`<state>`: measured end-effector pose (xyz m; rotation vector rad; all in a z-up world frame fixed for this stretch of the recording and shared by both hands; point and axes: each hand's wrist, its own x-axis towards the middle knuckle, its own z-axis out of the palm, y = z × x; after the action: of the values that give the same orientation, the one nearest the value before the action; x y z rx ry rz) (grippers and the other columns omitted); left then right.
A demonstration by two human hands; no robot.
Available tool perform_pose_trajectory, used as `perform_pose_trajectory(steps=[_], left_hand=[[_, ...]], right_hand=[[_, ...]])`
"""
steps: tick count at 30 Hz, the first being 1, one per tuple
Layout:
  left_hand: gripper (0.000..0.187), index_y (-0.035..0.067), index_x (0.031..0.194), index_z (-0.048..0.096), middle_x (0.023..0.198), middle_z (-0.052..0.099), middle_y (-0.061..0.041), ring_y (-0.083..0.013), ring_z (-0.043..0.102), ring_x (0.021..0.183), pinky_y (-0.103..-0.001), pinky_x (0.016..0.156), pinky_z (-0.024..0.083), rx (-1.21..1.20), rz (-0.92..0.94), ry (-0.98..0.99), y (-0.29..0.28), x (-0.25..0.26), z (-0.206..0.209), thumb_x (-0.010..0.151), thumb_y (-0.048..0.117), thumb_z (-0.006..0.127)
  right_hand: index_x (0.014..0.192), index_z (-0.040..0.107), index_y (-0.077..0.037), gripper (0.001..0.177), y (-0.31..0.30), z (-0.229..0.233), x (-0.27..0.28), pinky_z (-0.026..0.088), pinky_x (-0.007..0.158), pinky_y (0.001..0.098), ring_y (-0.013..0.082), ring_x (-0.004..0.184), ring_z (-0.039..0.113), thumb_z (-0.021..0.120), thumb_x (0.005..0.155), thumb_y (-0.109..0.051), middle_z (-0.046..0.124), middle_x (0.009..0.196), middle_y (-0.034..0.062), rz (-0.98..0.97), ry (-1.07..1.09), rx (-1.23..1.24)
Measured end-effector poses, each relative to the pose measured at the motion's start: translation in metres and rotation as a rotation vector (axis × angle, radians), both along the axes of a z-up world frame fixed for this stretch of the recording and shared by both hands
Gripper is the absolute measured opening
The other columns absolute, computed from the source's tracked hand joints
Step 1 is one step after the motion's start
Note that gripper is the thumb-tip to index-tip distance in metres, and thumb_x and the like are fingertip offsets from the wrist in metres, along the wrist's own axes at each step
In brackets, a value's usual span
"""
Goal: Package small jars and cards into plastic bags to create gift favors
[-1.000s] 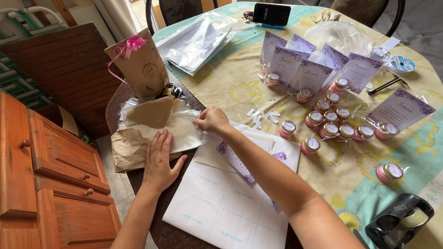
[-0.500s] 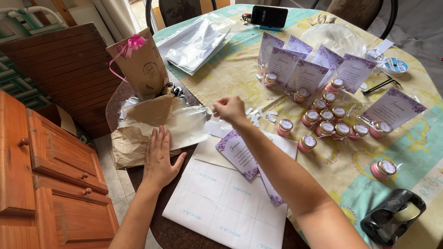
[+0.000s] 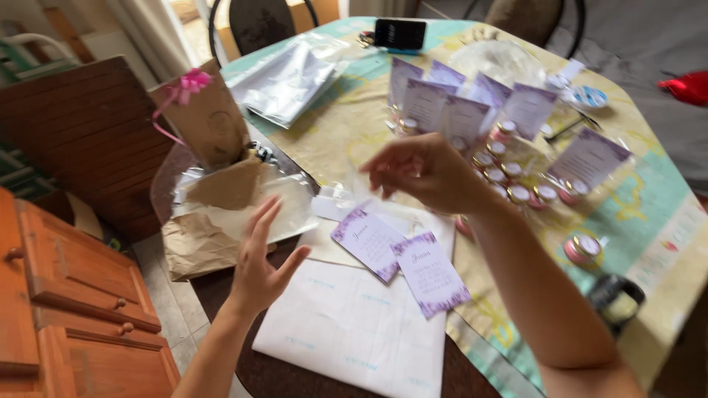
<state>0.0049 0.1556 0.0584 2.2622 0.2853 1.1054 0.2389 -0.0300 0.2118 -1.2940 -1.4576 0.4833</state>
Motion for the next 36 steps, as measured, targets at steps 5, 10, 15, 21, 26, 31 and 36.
perform_pose_trajectory(steps=[5, 10, 15, 21, 26, 31, 36], left_hand=[[0.063, 0.002, 0.142, 0.055, 0.139, 0.059, -0.018, -0.0330, 0.053, 0.131, -0.048, 0.113, 0.038, -0.495, -0.515, -0.087, -0.083, 0.034, 0.081, 0.086, 0.019, 0.079], [0.013, -0.001, 0.098, 0.080, 0.084, 0.081, -0.017, -0.0238, 0.081, 0.081, -0.033, 0.078, 0.065, -0.943, -0.516, -0.127, -0.126, 0.068, 0.072, 0.089, 0.009, 0.080], [0.020, -0.007, 0.091, 0.078, 0.075, 0.079, -0.014, -0.0194, 0.078, 0.069, -0.032, 0.067, 0.066, -1.153, -0.437, -0.125, -0.132, 0.081, 0.040, 0.075, -0.002, 0.090], [0.022, -0.009, 0.090, 0.077, 0.074, 0.080, -0.016, -0.0189, 0.079, 0.068, -0.031, 0.064, 0.068, -1.097, -0.523, -0.110, -0.132, 0.078, 0.036, 0.072, -0.009, 0.089], [0.020, -0.009, 0.090, 0.076, 0.075, 0.080, -0.014, -0.0173, 0.079, 0.070, -0.029, 0.064, 0.067, -1.074, -0.571, -0.099, -0.131, 0.072, 0.031, 0.073, -0.010, 0.088], [0.035, 0.005, 0.112, 0.077, 0.104, 0.081, -0.013, -0.0274, 0.076, 0.103, -0.046, 0.087, 0.061, -0.534, -0.517, -0.096, -0.123, 0.057, 0.068, 0.080, 0.012, 0.088], [0.017, 0.009, 0.116, 0.068, 0.117, 0.070, -0.003, -0.0268, 0.062, 0.111, -0.040, 0.089, 0.040, 0.503, -0.481, -0.126, -0.130, 0.040, 0.121, 0.103, 0.018, 0.062]], right_hand=[[0.104, 0.076, -0.002, 0.015, -0.048, 0.018, -0.017, 0.065, 0.066, 0.0315, 0.0177, 0.064, 0.077, 0.075, 0.089, -0.002, 0.079, 0.077, 0.0118, 0.108, 0.006, -0.118], [0.105, 0.076, -0.002, 0.017, -0.088, 0.007, -0.014, 0.065, 0.066, 0.0306, 0.0170, 0.064, 0.077, 0.076, 0.088, -0.005, 0.079, 0.076, 0.0104, -0.001, -0.011, -0.181], [0.114, 0.074, -0.006, 0.039, -0.122, -0.006, -0.018, 0.063, 0.083, 0.0394, 0.0263, 0.090, 0.079, 0.088, 0.079, -0.017, 0.079, 0.095, 0.0121, -0.270, -0.212, -0.077], [0.105, 0.075, -0.010, 0.030, -0.131, -0.006, -0.023, 0.059, 0.091, 0.0377, 0.0246, 0.100, 0.074, 0.089, 0.079, -0.019, 0.076, 0.106, 0.0064, -0.196, -0.343, -0.059], [0.099, 0.073, -0.011, 0.024, -0.123, 0.003, -0.024, 0.057, 0.088, 0.0448, 0.0308, 0.100, 0.073, 0.086, 0.082, -0.021, 0.073, 0.104, 0.0079, -0.103, -0.427, -0.107], [0.085, 0.071, -0.015, 0.010, -0.118, 0.001, -0.021, 0.058, 0.081, 0.0402, 0.0262, 0.084, 0.074, 0.080, 0.089, -0.016, 0.071, 0.088, 0.0016, -0.067, -0.450, -0.181], [0.088, 0.068, -0.017, 0.010, -0.117, 0.016, -0.032, 0.052, 0.068, 0.0373, 0.0214, 0.082, 0.070, 0.067, 0.098, -0.018, 0.069, 0.102, 0.0015, 0.028, -0.719, -0.119]])
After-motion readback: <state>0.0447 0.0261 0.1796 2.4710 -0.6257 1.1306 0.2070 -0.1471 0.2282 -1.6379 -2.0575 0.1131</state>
